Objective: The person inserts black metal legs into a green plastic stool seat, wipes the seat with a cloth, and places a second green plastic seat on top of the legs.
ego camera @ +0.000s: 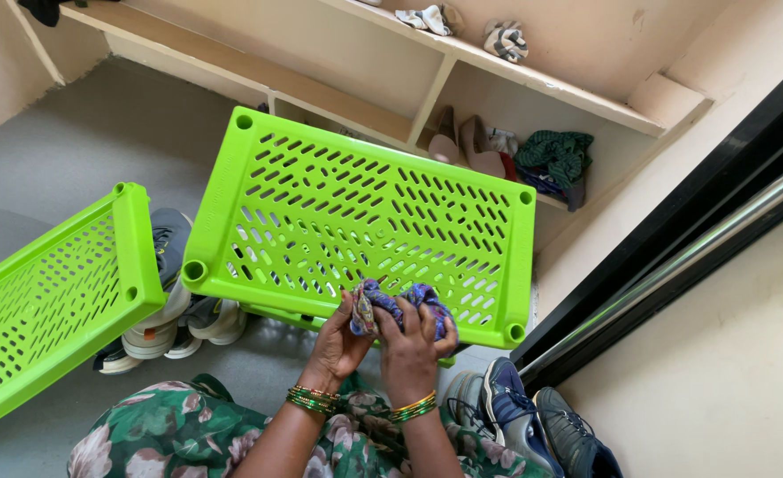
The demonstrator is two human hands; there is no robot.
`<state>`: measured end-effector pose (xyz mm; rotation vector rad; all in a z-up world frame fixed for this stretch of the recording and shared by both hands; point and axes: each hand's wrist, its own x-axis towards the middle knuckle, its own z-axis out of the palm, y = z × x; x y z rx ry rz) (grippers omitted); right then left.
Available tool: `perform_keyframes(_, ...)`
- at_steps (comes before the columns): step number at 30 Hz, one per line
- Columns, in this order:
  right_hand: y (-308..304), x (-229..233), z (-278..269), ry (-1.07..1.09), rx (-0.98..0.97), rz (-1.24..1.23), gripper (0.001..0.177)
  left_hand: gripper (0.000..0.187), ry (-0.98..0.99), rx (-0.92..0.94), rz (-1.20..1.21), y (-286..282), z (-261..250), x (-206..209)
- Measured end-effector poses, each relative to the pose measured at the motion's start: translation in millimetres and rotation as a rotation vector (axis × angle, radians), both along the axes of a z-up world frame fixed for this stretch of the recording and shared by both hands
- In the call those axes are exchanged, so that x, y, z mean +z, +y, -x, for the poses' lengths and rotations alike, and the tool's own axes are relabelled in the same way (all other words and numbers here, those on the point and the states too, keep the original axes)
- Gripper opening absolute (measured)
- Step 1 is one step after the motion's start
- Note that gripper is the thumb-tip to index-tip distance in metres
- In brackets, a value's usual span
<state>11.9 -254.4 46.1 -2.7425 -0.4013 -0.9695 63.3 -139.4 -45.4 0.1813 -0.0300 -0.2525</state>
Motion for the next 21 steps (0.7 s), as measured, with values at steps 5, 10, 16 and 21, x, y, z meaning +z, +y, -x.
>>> perform_keyframes(5,-14,4,0,0.023,0.001,-0.034,0.037,0.046,-0.016,-0.044,0.024,0,2,10)
perform_keyframes(10,-24,-13,-5,0.02,0.025,-0.028,0.04,0.047,-0.017,-0.051,-0.049,-6,1,6)
perform_keyframes(16,-31,-35,-9,0.004,0.044,-0.004,0.037,0.038,0.041,-0.031,-0.071,-10,0,-6)
perform_keyframes(21,-34,-47,-10,0.043,0.071,-0.043,0.033,0.032,0.114,-0.014,-0.132,-12,-1,-16)
